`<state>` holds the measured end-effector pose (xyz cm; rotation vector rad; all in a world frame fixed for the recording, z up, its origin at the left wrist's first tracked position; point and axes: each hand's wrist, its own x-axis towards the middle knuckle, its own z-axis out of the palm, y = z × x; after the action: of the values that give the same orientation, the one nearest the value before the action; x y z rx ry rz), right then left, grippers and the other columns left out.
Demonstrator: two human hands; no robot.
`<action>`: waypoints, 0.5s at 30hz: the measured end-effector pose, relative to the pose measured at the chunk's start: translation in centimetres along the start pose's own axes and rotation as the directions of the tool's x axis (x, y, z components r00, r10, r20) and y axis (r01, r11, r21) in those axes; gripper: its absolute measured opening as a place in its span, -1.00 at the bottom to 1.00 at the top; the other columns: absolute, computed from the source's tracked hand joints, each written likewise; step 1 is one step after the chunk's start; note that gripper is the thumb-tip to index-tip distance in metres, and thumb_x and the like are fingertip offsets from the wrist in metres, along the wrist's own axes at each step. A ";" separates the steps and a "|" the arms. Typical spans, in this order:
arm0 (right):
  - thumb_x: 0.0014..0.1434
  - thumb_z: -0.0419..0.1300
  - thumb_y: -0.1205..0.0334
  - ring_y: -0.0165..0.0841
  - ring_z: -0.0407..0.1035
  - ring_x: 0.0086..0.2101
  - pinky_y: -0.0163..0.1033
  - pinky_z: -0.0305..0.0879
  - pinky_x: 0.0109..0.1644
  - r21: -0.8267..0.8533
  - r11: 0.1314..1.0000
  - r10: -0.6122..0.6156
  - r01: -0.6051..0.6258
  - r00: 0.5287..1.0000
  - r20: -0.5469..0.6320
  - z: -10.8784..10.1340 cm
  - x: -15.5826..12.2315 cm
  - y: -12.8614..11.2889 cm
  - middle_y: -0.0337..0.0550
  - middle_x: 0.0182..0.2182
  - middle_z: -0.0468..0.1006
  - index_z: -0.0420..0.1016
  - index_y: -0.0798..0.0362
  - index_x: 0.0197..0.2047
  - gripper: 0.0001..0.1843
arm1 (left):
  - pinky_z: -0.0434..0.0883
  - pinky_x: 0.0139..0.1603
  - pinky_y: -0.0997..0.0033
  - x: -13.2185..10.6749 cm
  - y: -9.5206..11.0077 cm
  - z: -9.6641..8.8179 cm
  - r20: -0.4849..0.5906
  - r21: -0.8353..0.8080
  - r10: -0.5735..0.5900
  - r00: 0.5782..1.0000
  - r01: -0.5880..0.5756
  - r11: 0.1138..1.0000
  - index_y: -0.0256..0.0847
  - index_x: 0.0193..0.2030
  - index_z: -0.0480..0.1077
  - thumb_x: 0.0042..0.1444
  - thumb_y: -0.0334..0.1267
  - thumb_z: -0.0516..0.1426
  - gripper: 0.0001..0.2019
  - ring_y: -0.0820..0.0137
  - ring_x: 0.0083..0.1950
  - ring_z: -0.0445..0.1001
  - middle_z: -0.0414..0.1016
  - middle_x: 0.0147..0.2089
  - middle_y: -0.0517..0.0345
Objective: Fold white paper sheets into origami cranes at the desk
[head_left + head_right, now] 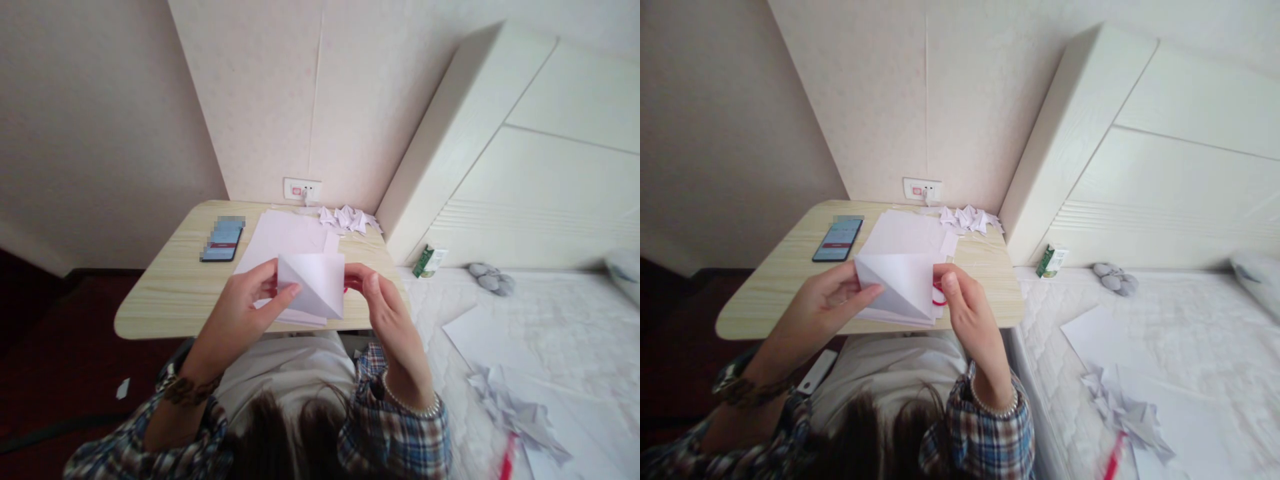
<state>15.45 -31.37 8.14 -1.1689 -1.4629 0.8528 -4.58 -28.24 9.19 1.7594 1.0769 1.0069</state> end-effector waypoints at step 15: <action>0.19 0.22 0.26 -0.34 0.45 -0.20 -0.27 0.36 -0.11 -0.080 0.991 -0.116 0.108 0.988 -0.100 1.8 0.1 -0.9 -0.17 -0.24 0.62 0.55 0.01 -0.17 -0.86 | 0.47 -0.40 0.50 0.0 0.9 1.1 0.065 -0.294 -0.187 0.980 0.198 0.935 -0.15 -0.32 0.27 0.07 -0.16 0.22 -0.80 0.39 -0.40 0.56 0.59 -0.40 0.24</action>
<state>13.50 -31.43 8.61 -1.1569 -1.4703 0.6557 -3.34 -28.77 9.61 1.3944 0.9949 0.9565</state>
